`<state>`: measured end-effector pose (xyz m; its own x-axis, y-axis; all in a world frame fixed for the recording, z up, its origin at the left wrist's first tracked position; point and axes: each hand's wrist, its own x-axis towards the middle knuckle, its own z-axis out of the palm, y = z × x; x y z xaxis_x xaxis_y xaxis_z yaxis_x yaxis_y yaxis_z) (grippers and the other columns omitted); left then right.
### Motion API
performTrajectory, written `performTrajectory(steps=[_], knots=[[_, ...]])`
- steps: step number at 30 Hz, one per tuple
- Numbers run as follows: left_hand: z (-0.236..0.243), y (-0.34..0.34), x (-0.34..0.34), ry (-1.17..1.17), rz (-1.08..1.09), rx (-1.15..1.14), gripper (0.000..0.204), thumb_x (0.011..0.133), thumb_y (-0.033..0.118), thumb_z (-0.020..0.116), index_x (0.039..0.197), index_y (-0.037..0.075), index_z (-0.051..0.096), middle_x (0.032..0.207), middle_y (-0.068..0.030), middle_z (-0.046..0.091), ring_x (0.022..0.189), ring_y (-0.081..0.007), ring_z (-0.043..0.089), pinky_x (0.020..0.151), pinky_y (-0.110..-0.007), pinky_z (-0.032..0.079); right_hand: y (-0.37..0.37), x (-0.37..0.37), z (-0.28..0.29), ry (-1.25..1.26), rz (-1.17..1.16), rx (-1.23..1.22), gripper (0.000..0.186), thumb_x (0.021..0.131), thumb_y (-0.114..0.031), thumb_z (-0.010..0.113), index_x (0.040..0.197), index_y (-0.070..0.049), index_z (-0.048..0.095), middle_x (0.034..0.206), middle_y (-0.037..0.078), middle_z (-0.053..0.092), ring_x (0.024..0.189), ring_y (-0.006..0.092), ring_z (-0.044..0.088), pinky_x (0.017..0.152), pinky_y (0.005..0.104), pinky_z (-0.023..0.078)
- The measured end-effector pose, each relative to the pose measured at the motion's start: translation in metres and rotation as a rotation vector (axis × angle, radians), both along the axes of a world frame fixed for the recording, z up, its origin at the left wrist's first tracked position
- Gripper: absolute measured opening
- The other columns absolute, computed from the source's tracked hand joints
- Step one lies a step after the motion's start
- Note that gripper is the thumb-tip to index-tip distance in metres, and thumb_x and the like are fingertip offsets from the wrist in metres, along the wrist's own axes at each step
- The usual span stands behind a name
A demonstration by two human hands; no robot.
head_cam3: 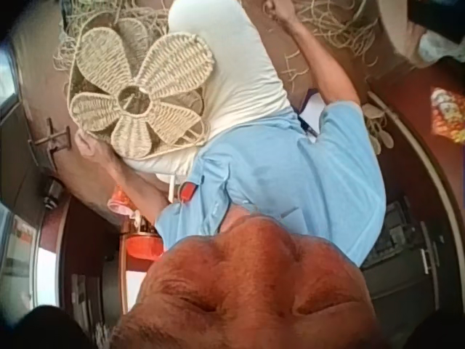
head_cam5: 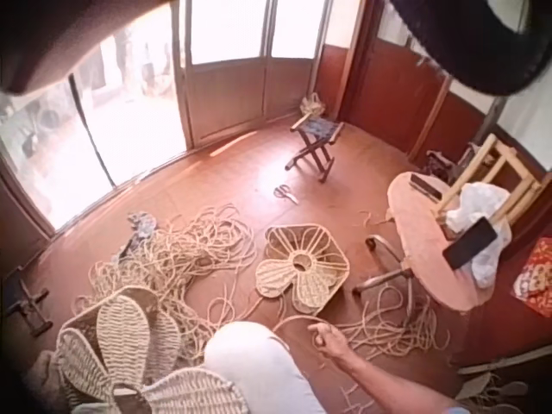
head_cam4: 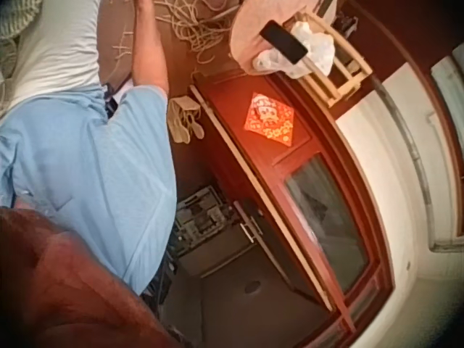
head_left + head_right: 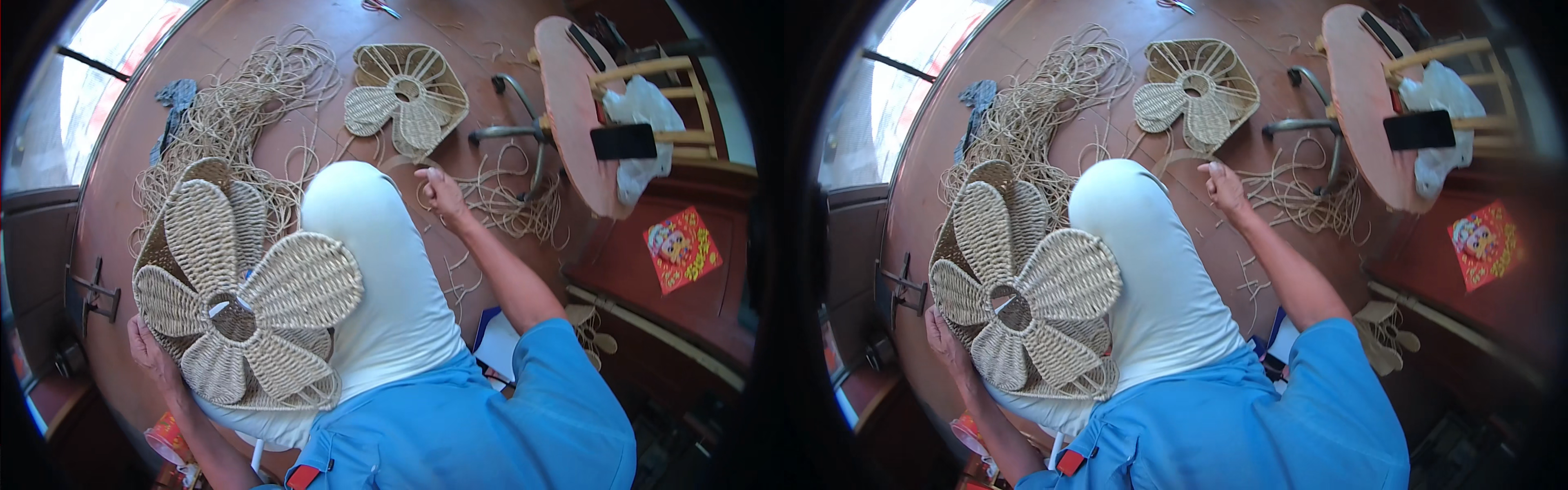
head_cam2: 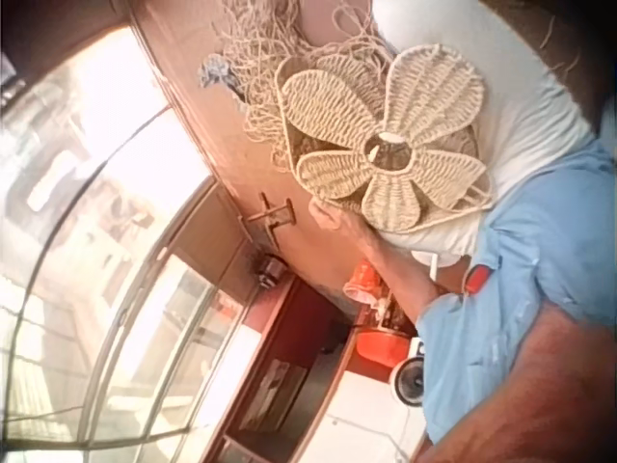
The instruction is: The person is weaving a large flower-shaped decorative object using straw or rope materials.
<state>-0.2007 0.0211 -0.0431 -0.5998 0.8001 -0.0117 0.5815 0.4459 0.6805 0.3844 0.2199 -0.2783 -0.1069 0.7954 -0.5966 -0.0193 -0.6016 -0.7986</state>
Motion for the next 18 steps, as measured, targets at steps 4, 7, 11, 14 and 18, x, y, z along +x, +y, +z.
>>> performTrajectory(steps=[4, 7, 11, 14, 18], knots=[[0.001, 0.007, 0.001, 0.012, -0.045, 0.03, 0.034, 0.12, 0.027, 0.047, 0.11, 0.0, 0.065, 0.096, -0.0032, 0.066, 0.089, -0.011, 0.057, 0.083, -0.031, 0.049, -0.009, 0.033, 0.041, 0.164, -0.063, -0.127, 0.036, 0.118, -0.037, 0.049, 0.137, -0.01, 0.063, 0.081, -0.009, 0.044, 0.056, 0.0003, 0.033, 0.047, 0.0182, 0.024], [-0.002, 0.007, -0.008, 0.024, -0.054, 0.031, 0.036, 0.12, 0.029, 0.047, 0.11, 0.0, 0.066, 0.096, -0.0033, 0.066, 0.089, -0.0117, 0.057, 0.083, -0.031, 0.049, -0.02, 0.046, 0.056, 0.294, -0.084, -0.196, 0.031, 0.118, -0.028, 0.05, 0.14, -0.01, 0.062, 0.082, -0.008, 0.044, 0.057, -0.0005, 0.033, 0.047, 0.0171, 0.022], [-0.004, 0.009, -0.007, -0.018, -0.06, 0.015, 0.036, 0.12, 0.03, 0.047, 0.11, 0.0, 0.065, 0.096, -0.0026, 0.065, 0.09, -0.0137, 0.057, 0.084, -0.033, 0.049, -0.04, 0.059, 0.065, 0.302, -0.077, -0.215, 0.031, 0.116, -0.028, 0.053, 0.14, -0.009, 0.062, 0.083, -0.008, 0.045, 0.058, 0.0001, 0.034, 0.047, 0.0176, 0.023], [0.002, 0.003, -0.012, -0.066, -0.038, 0.072, 0.034, 0.119, 0.03, 0.05, 0.113, 0.002, 0.069, 0.095, 0.0, 0.065, 0.083, -0.0097, 0.055, 0.077, -0.028, 0.047, -0.051, 0.061, 0.063, 0.414, -0.081, -0.225, 0.032, 0.116, -0.03, 0.054, 0.14, -0.01, 0.062, 0.083, -0.007, 0.048, 0.059, 0.0019, 0.038, 0.049, 0.0189, 0.028], [0.03, -0.019, -0.034, -0.208, 0.142, 0.282, 0.032, 0.116, 0.031, 0.059, 0.129, 0.006, 0.074, 0.095, 0.0048, 0.066, 0.073, -0.001, 0.045, 0.065, -0.018, 0.036, -0.062, 0.058, 0.061, 0.438, -0.073, -0.235, 0.039, 0.115, -0.035, 0.055, 0.142, -0.008, 0.064, 0.085, -0.007, 0.053, 0.065, 0.0045, 0.046, 0.056, 0.0199, 0.036]])
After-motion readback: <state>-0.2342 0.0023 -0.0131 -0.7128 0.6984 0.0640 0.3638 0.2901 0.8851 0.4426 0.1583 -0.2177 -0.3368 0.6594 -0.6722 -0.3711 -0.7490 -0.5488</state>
